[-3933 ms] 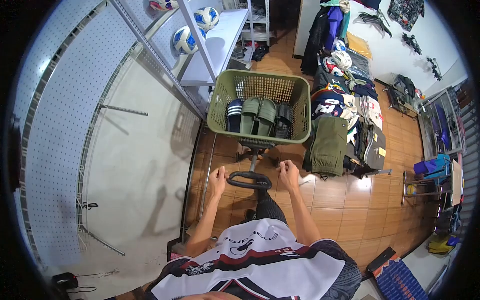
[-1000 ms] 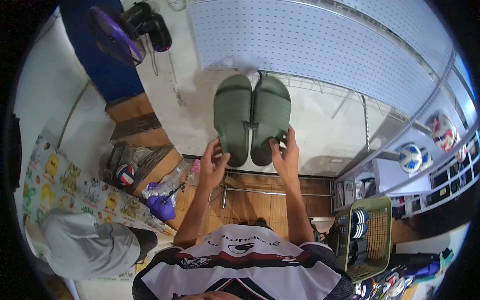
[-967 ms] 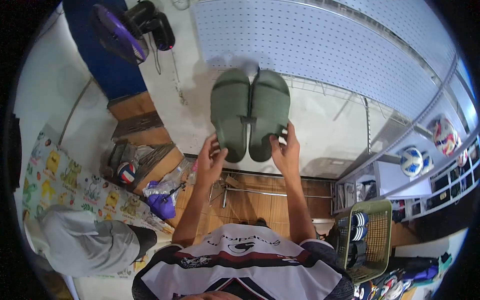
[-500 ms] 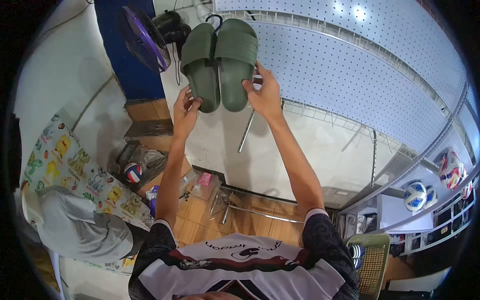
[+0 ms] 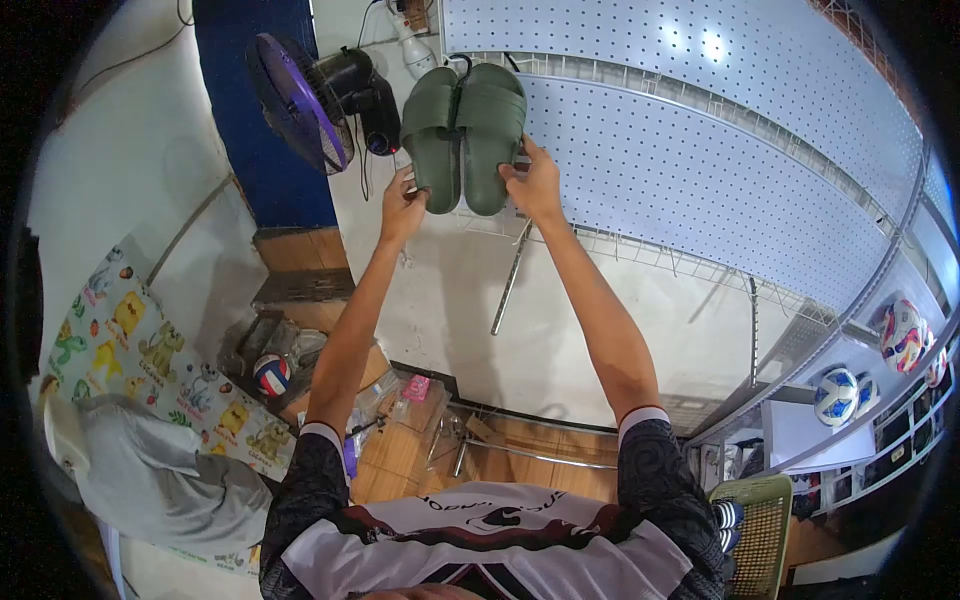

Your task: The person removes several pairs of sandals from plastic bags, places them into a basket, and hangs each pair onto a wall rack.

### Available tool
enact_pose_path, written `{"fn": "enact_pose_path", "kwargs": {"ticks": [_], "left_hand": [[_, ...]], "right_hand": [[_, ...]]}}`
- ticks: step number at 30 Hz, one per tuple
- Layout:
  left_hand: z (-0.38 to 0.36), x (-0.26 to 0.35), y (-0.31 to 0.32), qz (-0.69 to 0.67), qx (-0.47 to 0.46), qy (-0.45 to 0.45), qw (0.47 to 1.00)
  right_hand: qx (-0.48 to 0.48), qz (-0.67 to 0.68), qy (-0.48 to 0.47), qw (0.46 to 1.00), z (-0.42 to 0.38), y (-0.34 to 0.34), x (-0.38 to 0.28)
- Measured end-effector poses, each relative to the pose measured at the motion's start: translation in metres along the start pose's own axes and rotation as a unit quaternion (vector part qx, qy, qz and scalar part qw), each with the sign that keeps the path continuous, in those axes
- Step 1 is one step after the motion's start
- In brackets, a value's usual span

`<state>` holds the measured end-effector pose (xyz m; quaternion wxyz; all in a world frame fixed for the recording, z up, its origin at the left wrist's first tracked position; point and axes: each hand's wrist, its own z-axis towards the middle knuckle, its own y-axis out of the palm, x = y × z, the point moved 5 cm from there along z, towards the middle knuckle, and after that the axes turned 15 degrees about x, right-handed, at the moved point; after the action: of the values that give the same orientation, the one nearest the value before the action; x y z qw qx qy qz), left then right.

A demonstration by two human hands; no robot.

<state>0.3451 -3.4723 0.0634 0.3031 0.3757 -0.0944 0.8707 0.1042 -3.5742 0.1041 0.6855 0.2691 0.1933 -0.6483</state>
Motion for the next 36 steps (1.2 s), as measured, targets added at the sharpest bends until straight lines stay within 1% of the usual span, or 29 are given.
{"fn": "enact_pose_path", "kwargs": {"ticks": [4, 7, 10, 13, 16, 20, 22, 24, 27, 30, 33, 36], "left_hand": [[0.025, -0.018, 0.016, 0.012, 0.009, 0.013, 1.0], [0.037, -0.03, 0.027, -0.003, 0.019, 0.021, 1.0], [0.042, -0.043, 0.04, -0.024, 0.034, 0.033, 0.999], [0.042, -0.05, 0.05, -0.038, 0.049, 0.041, 0.997], [0.041, -0.054, 0.053, -0.044, 0.045, 0.033, 0.997], [0.037, -0.048, 0.056, -0.046, 0.03, 0.028, 0.998], [0.038, -0.057, 0.058, -0.056, 0.024, 0.033, 0.998], [0.04, -0.062, 0.06, -0.081, 0.023, 0.042, 0.996], [0.045, -0.068, 0.06, -0.073, 0.04, 0.02, 0.996], [0.051, -0.074, 0.062, -0.075, 0.052, 0.028, 0.995], [0.052, -0.079, 0.07, -0.081, 0.028, 0.031, 0.996], [0.05, -0.08, 0.07, -0.07, 0.034, 0.02, 0.997]], "right_hand": [[0.011, -0.103, -0.063, 0.993, 0.019, 0.009, 0.01], [0.068, -0.118, -0.064, 0.989, 0.023, 0.012, 0.017], [0.087, -0.109, -0.072, 0.988, 0.025, 0.021, 0.031], [0.087, -0.149, -0.048, 0.984, 0.025, 0.024, 0.038], [0.117, -0.107, -0.028, 0.987, 0.024, 0.023, 0.041], [0.124, -0.084, -0.042, 0.988, 0.017, 0.024, 0.049], [0.119, -0.077, -0.05, 0.989, 0.01, 0.024, 0.049], [0.125, -0.096, -0.053, 0.986, 0.009, 0.024, 0.053], [0.126, -0.102, -0.038, 0.986, 0.009, 0.023, 0.059], [0.128, -0.104, -0.034, 0.986, 0.011, 0.024, 0.061], [0.128, -0.104, -0.04, 0.986, 0.008, 0.025, 0.063], [0.123, -0.106, -0.044, 0.986, 0.004, 0.025, 0.061]]}}
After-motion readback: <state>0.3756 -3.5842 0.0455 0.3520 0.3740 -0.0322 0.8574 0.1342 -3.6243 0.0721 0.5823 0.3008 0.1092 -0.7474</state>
